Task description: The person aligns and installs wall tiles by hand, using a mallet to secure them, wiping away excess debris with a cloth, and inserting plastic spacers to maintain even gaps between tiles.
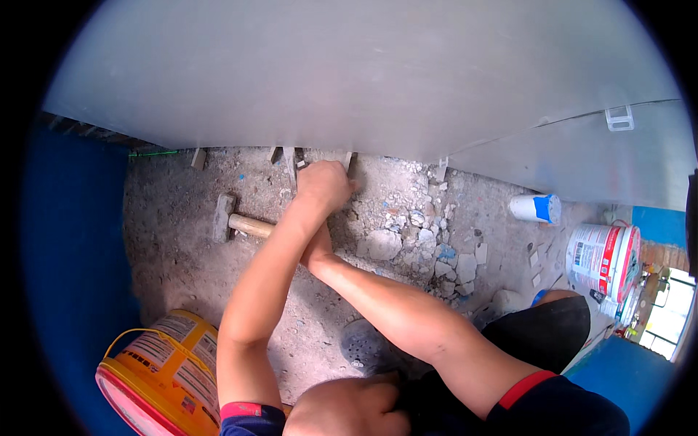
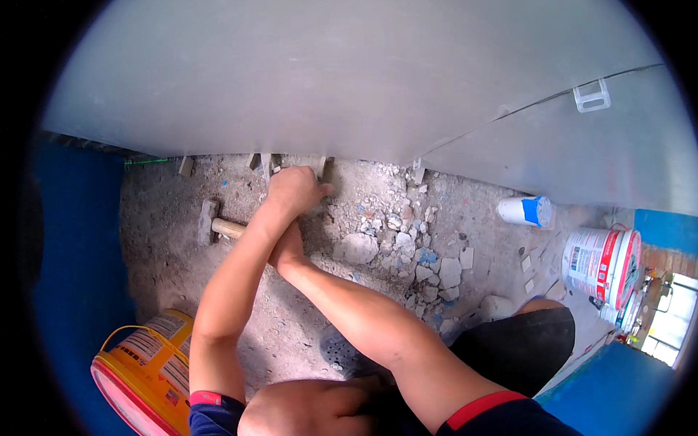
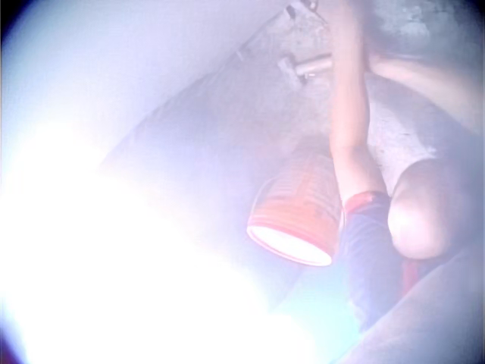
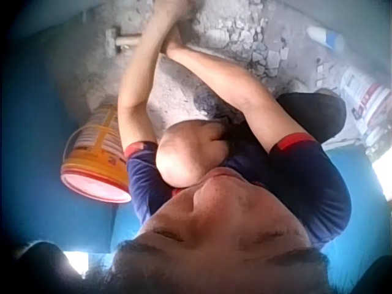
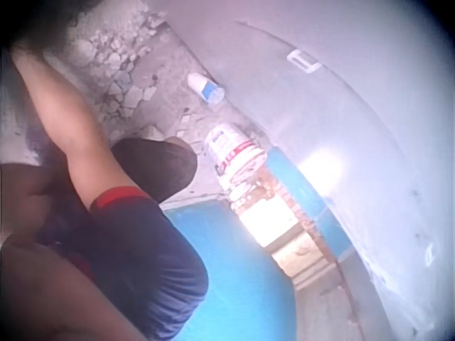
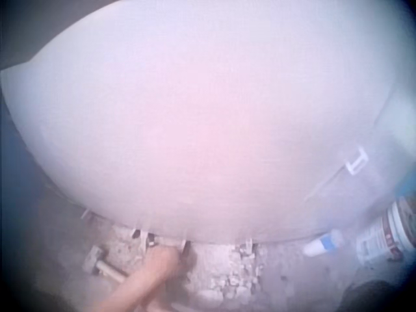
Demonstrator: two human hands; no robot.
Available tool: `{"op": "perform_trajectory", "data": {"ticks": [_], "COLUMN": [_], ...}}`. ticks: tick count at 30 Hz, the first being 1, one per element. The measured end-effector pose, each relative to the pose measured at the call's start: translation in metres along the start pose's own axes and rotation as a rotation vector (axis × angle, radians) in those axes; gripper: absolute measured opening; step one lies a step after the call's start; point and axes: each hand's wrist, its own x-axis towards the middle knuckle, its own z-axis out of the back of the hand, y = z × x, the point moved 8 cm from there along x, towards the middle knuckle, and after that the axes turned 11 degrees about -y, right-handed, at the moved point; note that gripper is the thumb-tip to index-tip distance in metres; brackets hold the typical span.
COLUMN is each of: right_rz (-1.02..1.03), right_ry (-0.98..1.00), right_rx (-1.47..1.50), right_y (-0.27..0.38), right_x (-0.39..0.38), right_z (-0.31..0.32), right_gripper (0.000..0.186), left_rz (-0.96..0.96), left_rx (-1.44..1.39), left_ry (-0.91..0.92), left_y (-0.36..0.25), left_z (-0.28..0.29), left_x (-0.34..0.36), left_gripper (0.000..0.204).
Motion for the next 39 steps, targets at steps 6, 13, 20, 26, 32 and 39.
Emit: {"op": "perform_trajectory", "data": {"ticks": [6,13,20,26,32,39], "right_rz": [-0.119,-0.583,-0.034,-0.023,-0.033,0.185], "right_ry": [-0.038,-0.131,-0.163,-0.198,-0.063,-0.171], "right_rx": [0.267,1.378,0.239,0.15,0.453,-0.008], "right_y": [0.004,-0.022,0.012,0.015,-0.012,-0.036], "right_x": [-0.002,-0.005,-0.002,-0.004,0.003,0.015], "right_z": [0.009,-0.008,0.014,0.017,0.012,0.019], "right_gripper": [0.035,0.022,0.027,0.032,0.032,0.034], "left_rz": [-0.048,-0.02,-0.05,-0.046,-0.088,-0.041], "left_rx": [-0.038,-0.086,-0.091,-0.064,-0.075,-0.187], "left_ry": [0.044,-0.049,-0.021,-0.048,-0.074,-0.069], "left_y": [-0.012,-0.009,-0.01,-0.009,-0.017,-0.021], "left_z": [-0.015,-0.026,-0.037,-0.039,-0.04,-0.029], "left_x": [0.016,0.027,0.029,0.025,0.028,0.03], "left_gripper": [0.057,0.051,0.043,0.041,0.04,0.049]}}
